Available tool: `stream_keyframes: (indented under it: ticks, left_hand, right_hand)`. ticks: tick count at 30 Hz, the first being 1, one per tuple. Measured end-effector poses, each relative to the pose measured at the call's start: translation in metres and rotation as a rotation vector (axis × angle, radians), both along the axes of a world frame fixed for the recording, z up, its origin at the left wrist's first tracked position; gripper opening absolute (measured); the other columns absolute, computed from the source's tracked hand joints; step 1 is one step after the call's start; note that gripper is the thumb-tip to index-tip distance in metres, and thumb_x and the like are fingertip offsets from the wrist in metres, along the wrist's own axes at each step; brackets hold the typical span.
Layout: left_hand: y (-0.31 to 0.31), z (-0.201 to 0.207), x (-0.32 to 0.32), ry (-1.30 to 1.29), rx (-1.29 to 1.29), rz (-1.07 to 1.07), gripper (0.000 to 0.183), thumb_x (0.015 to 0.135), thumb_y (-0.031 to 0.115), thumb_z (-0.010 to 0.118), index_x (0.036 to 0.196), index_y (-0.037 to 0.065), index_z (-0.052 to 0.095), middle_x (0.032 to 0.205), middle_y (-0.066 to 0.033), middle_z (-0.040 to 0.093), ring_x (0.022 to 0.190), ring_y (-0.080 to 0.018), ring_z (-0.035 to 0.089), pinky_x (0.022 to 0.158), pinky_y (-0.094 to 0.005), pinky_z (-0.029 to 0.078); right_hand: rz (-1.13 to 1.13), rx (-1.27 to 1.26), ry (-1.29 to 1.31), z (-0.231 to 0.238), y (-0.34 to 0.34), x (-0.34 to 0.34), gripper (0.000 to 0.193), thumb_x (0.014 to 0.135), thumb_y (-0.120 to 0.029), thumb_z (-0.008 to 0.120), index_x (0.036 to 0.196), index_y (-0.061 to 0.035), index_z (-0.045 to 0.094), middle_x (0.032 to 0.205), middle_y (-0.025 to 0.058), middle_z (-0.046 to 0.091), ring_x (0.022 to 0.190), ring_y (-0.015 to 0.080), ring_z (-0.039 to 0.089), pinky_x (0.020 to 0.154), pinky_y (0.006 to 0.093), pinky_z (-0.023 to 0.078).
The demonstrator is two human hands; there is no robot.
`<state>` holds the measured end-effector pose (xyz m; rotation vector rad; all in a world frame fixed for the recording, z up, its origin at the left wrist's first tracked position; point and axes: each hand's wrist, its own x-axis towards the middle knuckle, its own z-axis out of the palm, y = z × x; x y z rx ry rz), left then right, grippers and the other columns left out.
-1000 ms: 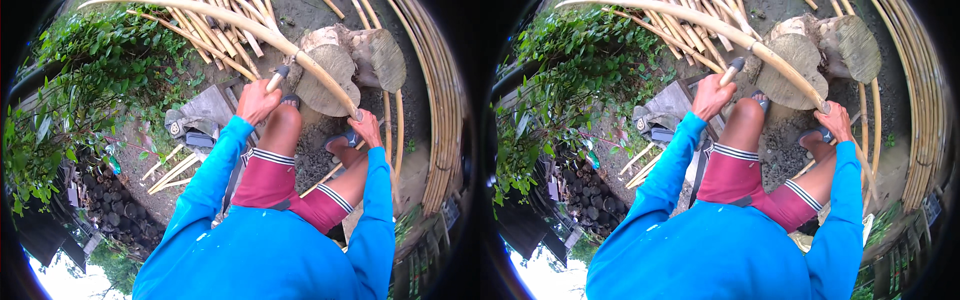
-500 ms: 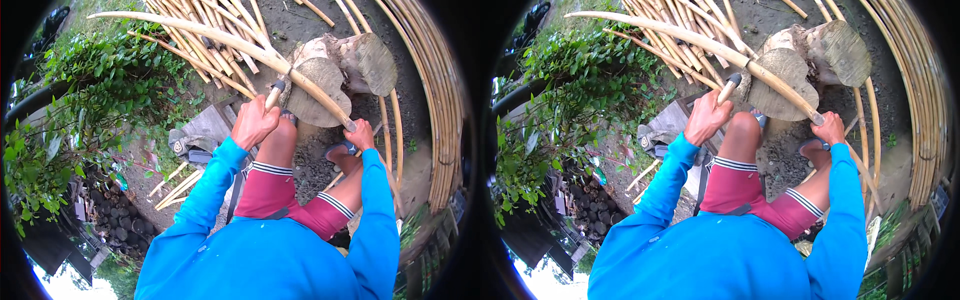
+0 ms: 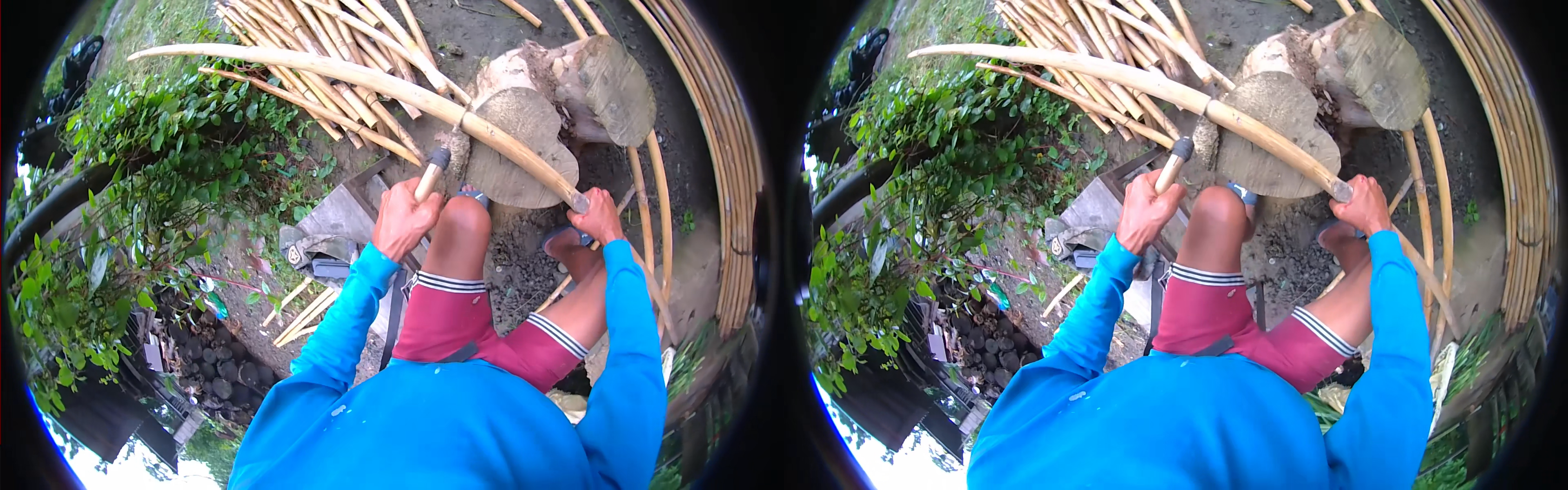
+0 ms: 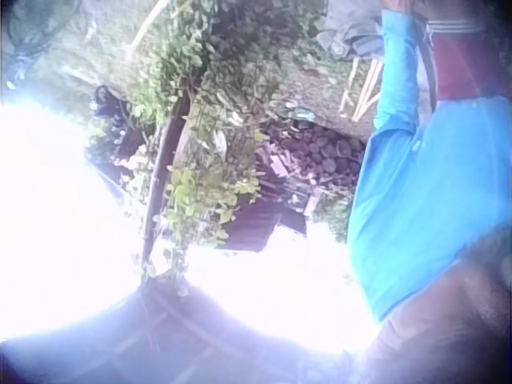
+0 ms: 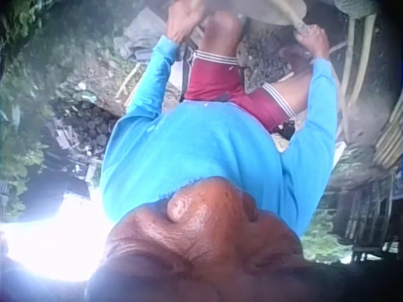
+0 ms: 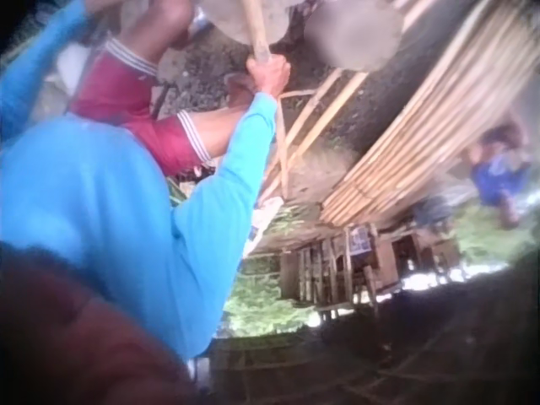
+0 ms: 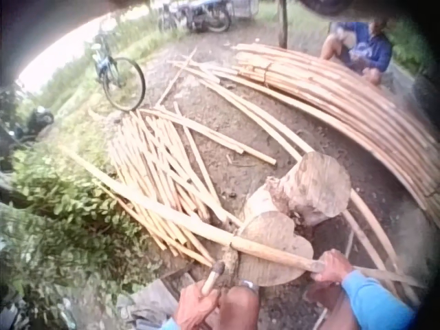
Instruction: The person cuts bamboo poles on a wooden stump using a hand saw, breaks the cut sections by hand, and sets the pieces aside.
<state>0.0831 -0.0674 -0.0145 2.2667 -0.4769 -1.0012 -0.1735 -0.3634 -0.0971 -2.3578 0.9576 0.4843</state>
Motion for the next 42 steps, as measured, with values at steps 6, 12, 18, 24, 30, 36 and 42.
stream_keyframes:
  ticks: [6,12,18,24,30,36,42]
  left_hand:
    - [0.005,-0.053,0.001,-0.027,-0.153,0.082,0.029,0.083,0.025,0.067,0.076,-0.002,0.058,0.060,-0.0115,0.054,0.056,-0.0217,0.052,0.057,-0.0407,0.042]
    - [0.058,0.057,-0.029,-0.041,0.078,0.014,0.027,0.083,0.022,0.064,0.081,-0.004,0.063,0.075,-0.0312,0.062,0.078,-0.0525,0.063,0.069,-0.0559,0.049]
    - [0.065,0.046,-0.014,0.026,0.145,0.056,0.031,0.085,0.026,0.065,0.076,-0.004,0.064,0.055,-0.0117,0.055,0.050,-0.0202,0.059,0.051,-0.0411,0.046]
    - [0.025,0.036,-0.013,-0.169,-0.040,-0.113,0.032,0.084,0.026,0.065,0.080,-0.006,0.061,0.059,-0.0227,0.055,0.058,-0.0281,0.062,0.059,-0.0455,0.048]
    - [0.016,0.031,-0.005,-0.029,0.098,-0.016,0.034,0.084,0.026,0.062,0.081,-0.007,0.062,0.069,-0.0301,0.059,0.068,-0.0449,0.062,0.066,-0.0523,0.049]
    - [-0.011,-0.012,0.013,-0.102,0.010,-0.026,0.037,0.082,0.032,0.063,0.080,-0.005,0.064,0.065,-0.0209,0.063,0.063,-0.0329,0.064,0.067,-0.0469,0.051]
    - [0.001,-0.036,0.001,-0.097,-0.054,0.026,0.036,0.083,0.032,0.063,0.094,-0.002,0.063,0.069,-0.0237,0.062,0.069,-0.0348,0.067,0.068,-0.0477,0.050]
  right_hand:
    - [0.022,0.285,0.234,0.009,-0.019,0.019,0.047,0.068,-0.028,0.080,0.094,0.0041,0.058,0.100,0.0258,0.061,0.105,0.0443,0.058,0.091,0.0481,0.048]
    - [0.093,0.158,-0.098,-0.024,-0.026,-0.015,0.039,0.063,-0.023,0.076,0.079,0.0087,0.060,0.073,0.0271,0.066,0.064,0.0461,0.066,0.066,0.0497,0.053]
    - [0.045,0.228,-0.023,-0.024,-0.023,0.003,0.050,0.066,-0.025,0.080,0.095,0.0076,0.057,0.080,0.0220,0.066,0.063,0.0350,0.066,0.060,0.0450,0.053]
    - [-0.194,0.524,0.107,-0.011,-0.024,-0.003,0.041,0.068,-0.020,0.080,0.088,0.0057,0.056,0.074,0.0137,0.061,0.061,0.0202,0.063,0.049,0.0385,0.048]
    - [-0.162,0.519,0.105,-0.017,-0.029,0.002,0.037,0.068,-0.019,0.079,0.088,0.0049,0.059,0.066,0.0094,0.060,0.053,0.0170,0.060,0.044,0.0361,0.046]
    - [-0.087,0.343,0.107,-0.002,-0.017,0.007,0.041,0.068,-0.026,0.080,0.088,0.0053,0.064,0.076,0.0234,0.070,0.069,0.0364,0.072,0.069,0.0471,0.057]
    - [-0.065,-0.254,-0.184,0.003,0.030,0.000,0.037,0.073,-0.031,0.081,0.088,-0.0032,0.062,0.092,0.0253,0.070,0.089,0.0513,0.065,0.076,0.0583,0.053]
